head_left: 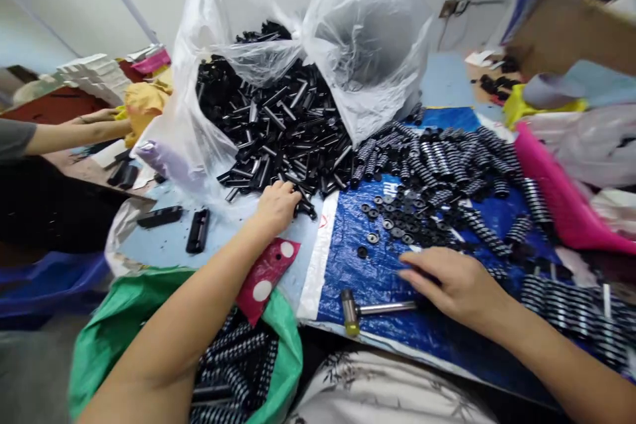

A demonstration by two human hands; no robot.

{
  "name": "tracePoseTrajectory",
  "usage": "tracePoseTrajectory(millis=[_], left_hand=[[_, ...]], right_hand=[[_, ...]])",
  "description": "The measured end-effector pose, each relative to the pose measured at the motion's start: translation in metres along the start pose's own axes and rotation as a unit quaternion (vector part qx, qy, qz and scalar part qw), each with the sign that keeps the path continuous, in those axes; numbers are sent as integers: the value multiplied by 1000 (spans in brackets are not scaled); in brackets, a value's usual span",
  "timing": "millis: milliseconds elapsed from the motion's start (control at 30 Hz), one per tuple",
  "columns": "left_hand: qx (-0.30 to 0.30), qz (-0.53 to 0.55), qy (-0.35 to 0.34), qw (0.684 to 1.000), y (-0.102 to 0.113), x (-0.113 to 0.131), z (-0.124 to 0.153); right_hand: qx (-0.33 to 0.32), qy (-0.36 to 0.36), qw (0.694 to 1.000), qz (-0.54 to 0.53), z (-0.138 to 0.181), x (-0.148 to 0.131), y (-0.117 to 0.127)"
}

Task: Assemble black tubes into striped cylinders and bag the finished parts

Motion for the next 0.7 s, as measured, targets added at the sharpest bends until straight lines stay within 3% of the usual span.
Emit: tracePoseTrajectory(millis=[100,167,300,400,467,633,700], left_hand=[[-4,-3,-31,1000,-5,-4,-13],[5,10,-43,999,-2,-4,-11],[50,121,11,991,12,1,4],[122,272,103,949,20,5,23],[144,410,161,886,13,12,38],[105,740,225,625,-17,55,64],[90,796,226,555,-20,70,69]], right_hand=[[73,-168,980,74,-21,61,31],[97,-234,960,119,-38,95,47],[64,-296,938,171,-83,139,49],[24,-324,927,185,-106,154,36],[13,-327,927,183,-112,155,31],[60,-269,949,153,-99,127,49],[115,-242,960,83,-83,109,59]])
Point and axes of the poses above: each hand's wrist, its own z-axis away from the middle knuckle, its own y-axis out of the back of the hand, x = y × z, the point moved 8 cm from there along -z, towards the middle knuckle, and after that the axes turned 2 degrees about -x, right-handed, at the moved point
